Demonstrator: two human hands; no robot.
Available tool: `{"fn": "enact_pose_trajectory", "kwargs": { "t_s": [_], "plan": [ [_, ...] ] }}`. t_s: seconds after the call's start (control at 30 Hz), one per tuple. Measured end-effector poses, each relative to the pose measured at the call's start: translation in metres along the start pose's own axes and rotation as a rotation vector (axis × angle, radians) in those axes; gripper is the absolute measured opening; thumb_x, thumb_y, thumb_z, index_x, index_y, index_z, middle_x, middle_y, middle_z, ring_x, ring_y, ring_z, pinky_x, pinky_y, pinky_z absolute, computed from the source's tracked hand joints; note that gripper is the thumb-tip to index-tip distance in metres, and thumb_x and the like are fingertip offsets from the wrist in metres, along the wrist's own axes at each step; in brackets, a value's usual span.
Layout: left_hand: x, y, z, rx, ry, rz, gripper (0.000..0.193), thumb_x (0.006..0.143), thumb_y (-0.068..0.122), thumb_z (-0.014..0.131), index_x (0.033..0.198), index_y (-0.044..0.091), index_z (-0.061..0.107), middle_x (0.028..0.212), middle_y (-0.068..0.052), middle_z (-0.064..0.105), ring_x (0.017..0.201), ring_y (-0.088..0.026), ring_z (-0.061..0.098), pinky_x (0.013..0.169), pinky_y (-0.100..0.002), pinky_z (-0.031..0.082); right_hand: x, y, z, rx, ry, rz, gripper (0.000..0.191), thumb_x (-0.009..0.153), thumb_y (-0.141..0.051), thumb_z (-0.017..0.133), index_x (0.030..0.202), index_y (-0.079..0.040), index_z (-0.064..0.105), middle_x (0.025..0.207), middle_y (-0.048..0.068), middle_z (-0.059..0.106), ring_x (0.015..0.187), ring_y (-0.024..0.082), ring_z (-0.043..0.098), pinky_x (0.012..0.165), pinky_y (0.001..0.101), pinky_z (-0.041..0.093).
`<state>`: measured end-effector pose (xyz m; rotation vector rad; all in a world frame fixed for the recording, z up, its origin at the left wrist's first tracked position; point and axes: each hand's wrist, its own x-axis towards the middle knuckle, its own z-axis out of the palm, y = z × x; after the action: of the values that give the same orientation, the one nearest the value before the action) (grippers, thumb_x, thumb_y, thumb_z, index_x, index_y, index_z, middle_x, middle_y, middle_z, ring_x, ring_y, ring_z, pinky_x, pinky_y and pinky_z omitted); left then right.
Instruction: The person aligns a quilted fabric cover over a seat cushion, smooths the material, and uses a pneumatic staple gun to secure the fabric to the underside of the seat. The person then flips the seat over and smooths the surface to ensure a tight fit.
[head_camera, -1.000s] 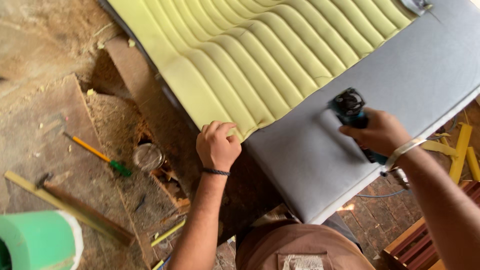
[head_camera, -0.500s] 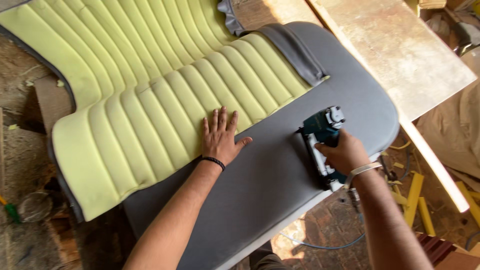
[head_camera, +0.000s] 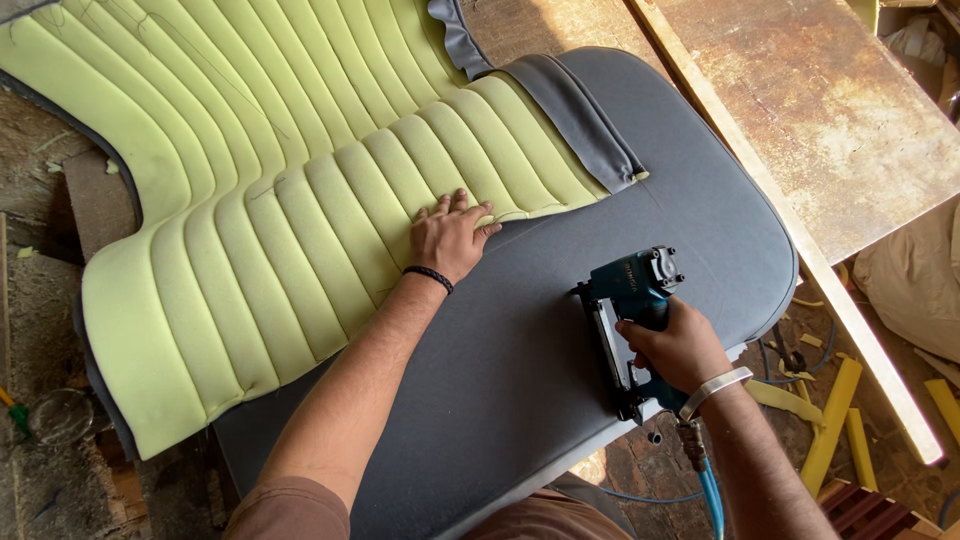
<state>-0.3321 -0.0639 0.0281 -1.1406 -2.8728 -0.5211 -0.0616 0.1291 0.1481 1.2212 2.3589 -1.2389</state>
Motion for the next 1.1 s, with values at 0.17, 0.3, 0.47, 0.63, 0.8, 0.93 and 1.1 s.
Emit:
{"fn": "enact_pose_trajectory", "kwargs": {
  "t_s": [0.17,0.3,0.47,0.63,0.8,0.93,1.1],
  "plan": [
    [0.010,0.006,-0.023,-0.066,-0.215,-0.044,0.048,0.099,0.050,0.057,0.141,0.025,0.059,0.154,-0.020,0.054,0.141,-0.044,0.050,0.113,-0.057,0.043,0.011,0.012,-0.002,0.276,-0.145,0.042,0.030,0.079,-0.020,0.081,0.091,0.000,0.063,0.070,0.011,0.071,0.057,0.019,0.069,0.054,0.0349,0.058],
    [-0.016,0.032,-0.024,0.137,-0.102,0.056,0.058,0.090,0.046,0.064,0.143,0.027,0.055,0.154,-0.030,0.038,0.141,-0.050,0.036,0.108,-0.075,0.029,0.022,0.025,-0.009,0.459,-0.319,0.067,0.030,0.079,-0.016,0.082,0.092,-0.002,0.060,0.065,0.011,0.062,0.049,0.021,0.062,0.047,0.0365,0.054],
    [-0.038,0.041,-0.011,0.142,0.283,0.138,0.061,0.078,0.040,0.078,0.133,0.020,0.062,0.142,-0.021,0.058,0.132,-0.037,0.055,0.107,-0.062,0.041,0.085,0.010,-0.064,0.236,-0.226,-0.060,0.023,0.082,-0.012,0.081,0.086,0.002,0.063,0.065,0.011,0.065,0.051,0.021,0.063,0.049,0.0356,0.054],
    [-0.033,0.050,-0.003,-0.009,0.188,0.006,0.031,0.088,0.029,0.082,0.117,0.021,0.072,0.109,-0.001,0.071,0.107,-0.023,0.068,0.092,-0.039,0.057,0.155,-0.028,-0.119,0.164,-0.134,-0.158,0.017,0.088,-0.011,0.077,0.087,-0.004,0.062,0.067,0.011,0.064,0.053,0.021,0.061,0.052,0.0368,0.055],
    [0.014,0.099,0.015,0.113,0.193,0.020,0.038,0.080,0.033,0.082,0.115,0.020,0.074,0.104,-0.006,0.070,0.096,-0.024,0.068,0.078,-0.040,0.060,0.178,-0.033,-0.125,0.131,-0.261,-0.142,0.015,0.089,-0.013,0.076,0.088,-0.001,0.067,0.070,0.011,0.064,0.056,0.021,0.062,0.055,0.0363,0.055],
    [0.055,0.140,0.031,0.110,0.204,0.103,0.026,0.089,0.030,0.075,0.112,0.018,0.077,0.100,-0.005,0.071,0.094,-0.024,0.070,0.072,-0.040,0.060,0.180,-0.024,-0.125,0.165,-0.272,-0.143,0.015,0.088,-0.012,0.075,0.088,0.000,0.066,0.070,0.011,0.063,0.056,0.022,0.062,0.055,0.0373,0.054],
    [0.086,0.132,0.006,-0.064,-0.082,-0.126,0.017,0.094,0.037,0.071,0.102,0.025,0.081,0.101,-0.003,0.077,0.099,-0.025,0.072,0.087,-0.042,0.058,0.183,-0.025,-0.135,0.161,-0.275,-0.129,0.016,0.088,-0.013,0.075,0.093,0.000,0.067,0.072,0.011,0.064,0.058,0.021,0.063,0.056,0.0375,0.056]
  ]
}}
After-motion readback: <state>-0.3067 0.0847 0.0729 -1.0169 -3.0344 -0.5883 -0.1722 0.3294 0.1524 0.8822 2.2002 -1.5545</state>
